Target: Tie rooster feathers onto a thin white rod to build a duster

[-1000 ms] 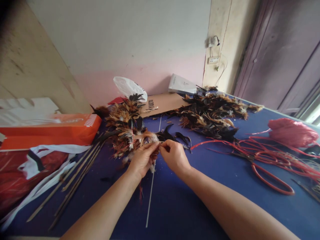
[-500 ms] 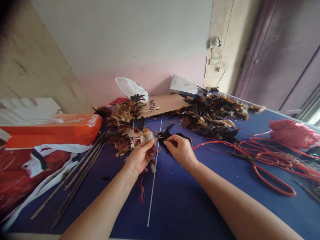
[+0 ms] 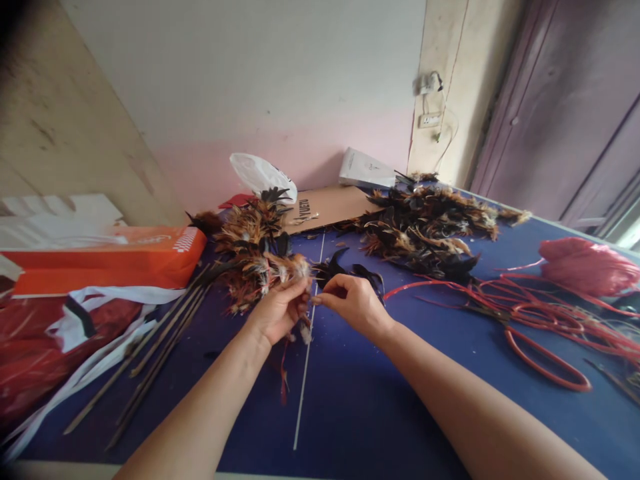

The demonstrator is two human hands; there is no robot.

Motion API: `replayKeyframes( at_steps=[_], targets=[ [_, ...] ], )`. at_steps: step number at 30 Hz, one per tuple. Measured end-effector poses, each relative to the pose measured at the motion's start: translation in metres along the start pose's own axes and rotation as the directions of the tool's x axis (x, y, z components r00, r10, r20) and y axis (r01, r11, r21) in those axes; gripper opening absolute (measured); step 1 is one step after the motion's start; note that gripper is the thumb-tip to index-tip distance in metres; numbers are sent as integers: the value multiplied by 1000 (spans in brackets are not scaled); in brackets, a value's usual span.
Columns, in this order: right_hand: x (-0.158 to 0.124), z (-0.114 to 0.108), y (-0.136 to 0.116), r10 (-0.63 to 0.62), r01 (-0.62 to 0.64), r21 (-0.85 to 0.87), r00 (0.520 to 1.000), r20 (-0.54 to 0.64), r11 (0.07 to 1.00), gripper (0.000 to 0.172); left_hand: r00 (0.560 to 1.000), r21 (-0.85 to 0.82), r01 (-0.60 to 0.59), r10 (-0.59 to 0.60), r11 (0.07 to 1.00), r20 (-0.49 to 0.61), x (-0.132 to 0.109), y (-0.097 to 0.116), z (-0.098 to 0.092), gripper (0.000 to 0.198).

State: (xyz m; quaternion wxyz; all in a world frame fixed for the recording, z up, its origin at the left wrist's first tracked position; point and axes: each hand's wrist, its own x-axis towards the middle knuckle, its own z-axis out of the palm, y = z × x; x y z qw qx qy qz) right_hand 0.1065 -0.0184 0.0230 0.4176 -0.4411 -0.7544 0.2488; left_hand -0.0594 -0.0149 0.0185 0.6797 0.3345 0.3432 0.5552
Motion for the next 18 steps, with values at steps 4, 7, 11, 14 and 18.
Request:
replayKeyframes(
  at_steps=[4,7,11,14,18],
  targets=[
    [1,1,3,42,-40,-48,999,23,998,18,990,-162,-135,125,978,-69,5,21,-16,11],
    [-4,13,3,14,11,-175,990,140,985,14,985,-255,-163,145,953,-90,8,34,-27,5],
    [-17,34,-5,-52,149,-355,962,268,923,15,981,-329,-187,161,926,-104,7,44,-34,3],
    [-21,39,-11,-23,169,-481,955,295,860,15,977,-360,-207,171,910,-131,5,50,-36,5],
    [-15,29,-9,14,123,-514,967,254,849,13,971,-387,-231,186,893,-151,4,55,-40,5]
  ],
)
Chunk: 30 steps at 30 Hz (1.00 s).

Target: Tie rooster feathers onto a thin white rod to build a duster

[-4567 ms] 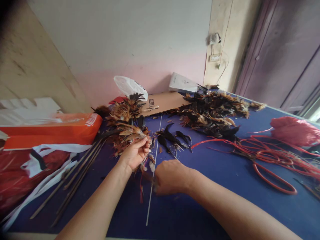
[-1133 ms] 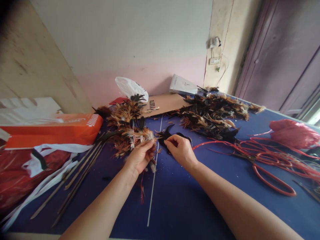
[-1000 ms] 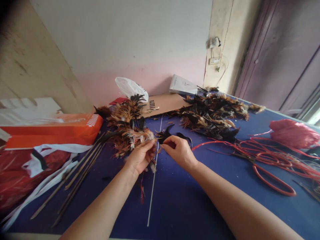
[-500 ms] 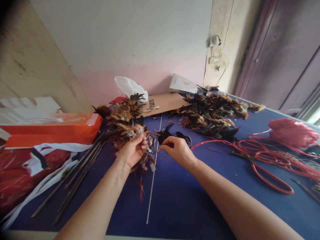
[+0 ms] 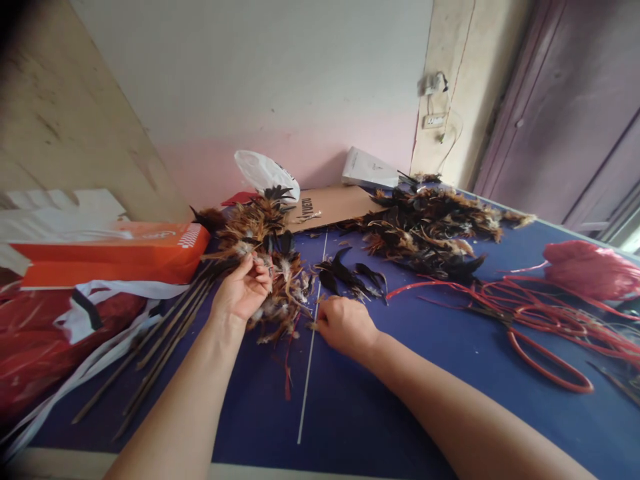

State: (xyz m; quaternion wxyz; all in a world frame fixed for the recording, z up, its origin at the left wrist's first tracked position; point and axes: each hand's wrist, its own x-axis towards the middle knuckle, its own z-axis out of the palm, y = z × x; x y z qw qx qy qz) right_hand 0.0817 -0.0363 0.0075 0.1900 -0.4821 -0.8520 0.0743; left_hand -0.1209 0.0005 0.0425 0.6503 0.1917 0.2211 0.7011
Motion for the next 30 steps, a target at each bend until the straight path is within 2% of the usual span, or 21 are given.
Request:
replayKeyframes(
  at_steps=[4,7,15,18,20,22,24,27,30],
  targets=[
    [8,-5,11,47,-40,114,997,-58,993,15,1000,-7,-8,9,1000,14,1,-1,-1,4],
    [15,-2,10,56,-47,162,997,-52,986,16,1000,17,0,-1,1000,21,1,-4,-1,3],
    [27,11,-8,23,-22,-75,1000,16,997,19,998,74,-18,14,997,61,0,-11,-1,7],
    [34,15,-8,49,-48,-66,999,24,997,18,998,94,-37,32,995,54,0,-11,-1,8],
    [37,14,-3,105,-105,34,994,9,994,17,998,106,-40,35,994,48,0,-12,-1,9],
    [39,10,5,177,-168,223,984,-20,960,16,999,120,-30,24,992,48,-1,-13,0,10],
    [38,4,15,263,-211,441,963,-60,872,17,999,159,-6,-2,987,46,-4,-18,2,11],
    [33,-4,24,398,-229,689,913,-94,688,24,997,284,62,-70,957,20,-8,-33,5,13],
    [27,-5,23,396,-177,812,916,-72,557,27,988,416,143,-152,898,-11,-12,-52,5,17]
  ],
)
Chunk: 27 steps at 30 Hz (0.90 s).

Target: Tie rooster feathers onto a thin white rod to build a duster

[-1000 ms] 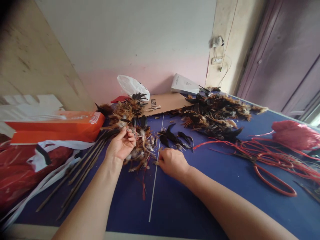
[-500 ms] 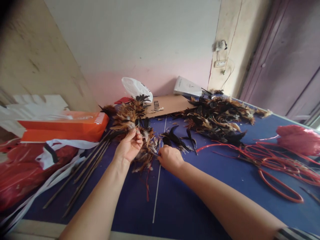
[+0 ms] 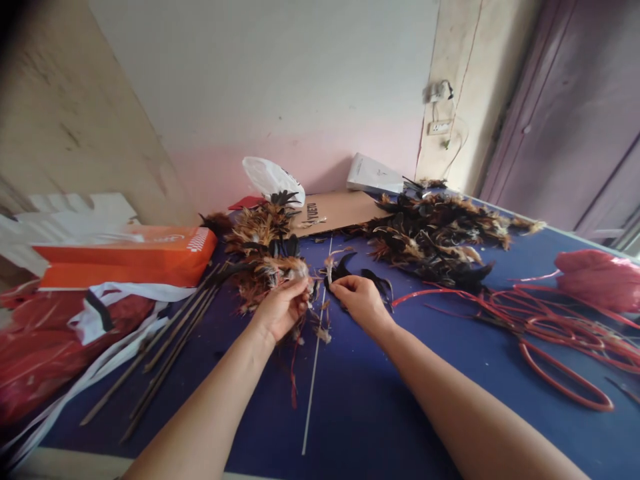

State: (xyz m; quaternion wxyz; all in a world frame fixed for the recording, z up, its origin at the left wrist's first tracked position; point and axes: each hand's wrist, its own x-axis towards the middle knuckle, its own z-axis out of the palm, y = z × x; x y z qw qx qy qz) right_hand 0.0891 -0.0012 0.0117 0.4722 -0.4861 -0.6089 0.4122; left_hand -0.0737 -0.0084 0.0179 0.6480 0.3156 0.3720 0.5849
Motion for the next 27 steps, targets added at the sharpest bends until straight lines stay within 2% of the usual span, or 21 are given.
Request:
replayKeyframes(
  at_steps=[4,12,16,20,24,25,27],
  targets=[
    [-6,5,-1,-43,37,78,995,85,996,26,997,92,42,-47,995,54,-2,-14,7,19],
    [-6,4,-2,-43,38,38,990,137,999,25,994,127,14,-27,992,105,-2,-14,6,19],
    [-5,4,1,-37,40,-21,989,143,999,25,995,189,0,-20,982,102,-1,-16,5,20],
    [-6,3,0,-77,103,-160,983,165,982,22,995,279,-37,11,960,96,0,-18,4,22],
    [3,-16,-5,-63,145,-317,964,257,937,25,995,289,-74,53,955,82,1,-18,3,21],
    [7,-26,-6,-58,143,-360,970,237,922,25,996,279,-78,59,957,73,1,-18,3,20],
    [17,-49,-3,-76,122,-495,991,112,860,23,997,257,-70,59,964,53,2,-18,2,20]
  ],
)
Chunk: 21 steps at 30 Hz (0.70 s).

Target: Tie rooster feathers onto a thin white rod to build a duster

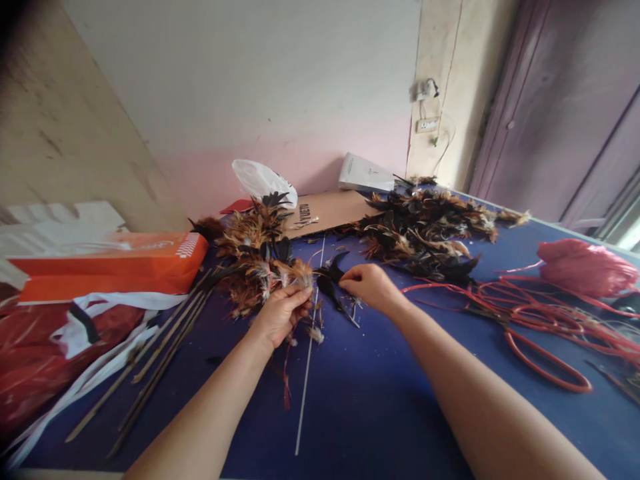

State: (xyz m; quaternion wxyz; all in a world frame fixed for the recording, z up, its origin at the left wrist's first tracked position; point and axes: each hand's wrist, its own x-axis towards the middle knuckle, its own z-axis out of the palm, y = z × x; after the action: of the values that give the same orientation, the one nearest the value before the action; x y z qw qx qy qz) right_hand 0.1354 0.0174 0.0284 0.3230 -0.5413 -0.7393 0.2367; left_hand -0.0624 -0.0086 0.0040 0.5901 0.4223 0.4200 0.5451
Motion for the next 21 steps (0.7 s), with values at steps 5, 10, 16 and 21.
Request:
replayKeyframes(
  at_steps=[5,10,16,21],
  targets=[
    [11,-35,37,178,-199,-387,980,-92,900,19,999,-86,32,-33,996,-3,1,0,-1,19],
    [7,-35,32,249,-193,-577,968,18,793,19,999,-115,43,-46,992,-25,2,1,-1,20],
    [3,-19,24,320,-276,-640,946,-49,717,25,998,-124,58,-59,991,-8,0,2,1,17],
    [5,-22,32,274,-283,-440,958,-85,852,15,998,-127,67,-68,990,0,-2,3,3,17]
  ],
)
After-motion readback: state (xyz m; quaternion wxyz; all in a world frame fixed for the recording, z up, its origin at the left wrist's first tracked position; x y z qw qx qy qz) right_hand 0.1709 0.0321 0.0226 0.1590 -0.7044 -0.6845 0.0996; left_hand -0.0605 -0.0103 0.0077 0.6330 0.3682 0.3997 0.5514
